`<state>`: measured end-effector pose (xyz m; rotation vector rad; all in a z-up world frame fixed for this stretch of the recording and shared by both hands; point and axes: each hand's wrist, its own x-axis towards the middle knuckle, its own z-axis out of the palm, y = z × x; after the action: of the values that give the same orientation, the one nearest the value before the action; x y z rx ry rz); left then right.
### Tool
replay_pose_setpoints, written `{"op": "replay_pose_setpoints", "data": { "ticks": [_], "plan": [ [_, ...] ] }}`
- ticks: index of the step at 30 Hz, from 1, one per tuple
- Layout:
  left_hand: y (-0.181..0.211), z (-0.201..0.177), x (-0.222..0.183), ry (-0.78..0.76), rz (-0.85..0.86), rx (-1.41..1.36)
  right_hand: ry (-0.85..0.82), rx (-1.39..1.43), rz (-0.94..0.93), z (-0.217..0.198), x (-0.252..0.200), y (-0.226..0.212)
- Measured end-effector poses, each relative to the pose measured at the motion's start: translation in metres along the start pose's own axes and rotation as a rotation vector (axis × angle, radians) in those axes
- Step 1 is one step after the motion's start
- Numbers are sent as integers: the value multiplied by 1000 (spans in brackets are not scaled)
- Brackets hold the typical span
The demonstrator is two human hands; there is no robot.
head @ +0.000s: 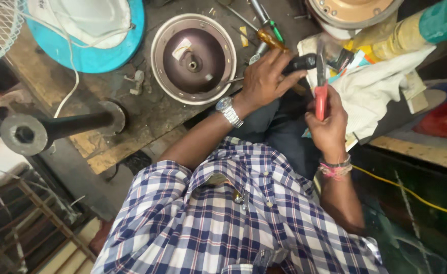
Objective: The person works on a circular electrical component on a cluttered workbench. They use a screwdriver to adjust internal parts, then use a hammer and chisel to tap and pry components. The person repeatedly handles the component and tools throughout the clip.
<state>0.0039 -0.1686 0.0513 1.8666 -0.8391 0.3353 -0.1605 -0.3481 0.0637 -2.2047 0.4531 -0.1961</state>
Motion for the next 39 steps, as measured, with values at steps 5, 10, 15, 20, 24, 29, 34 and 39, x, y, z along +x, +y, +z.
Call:
{"op": "replay_pose_setpoints", "data": {
  "ticks": [5,10,15,20,24,29,34,39],
  "plan": [
    [7,5,-7,-15,26,28,268,490,-38,-10,-13,10],
    [9,3,-3,-69,32,-6,284,530,51,-22,-11,-5],
    [10,-12,-14,-76,12,47,200,502,-43,0,-18,-17],
    [7,-17,-21,-129,23,106,175,528,15,5,-21,-17],
    [3,-17,-18,-73,85,93,181,496,21,0,-23,-19],
    [-3,-18,-6,-152,184,-5,235,522,56,-4,-23,-21],
    [-16,-9,2,-306,287,-75,246,522,53,-7,-29,-22],
    [-18,10,-4,-261,262,-66,255,554,73,-8,-32,-27]
  ]
}}
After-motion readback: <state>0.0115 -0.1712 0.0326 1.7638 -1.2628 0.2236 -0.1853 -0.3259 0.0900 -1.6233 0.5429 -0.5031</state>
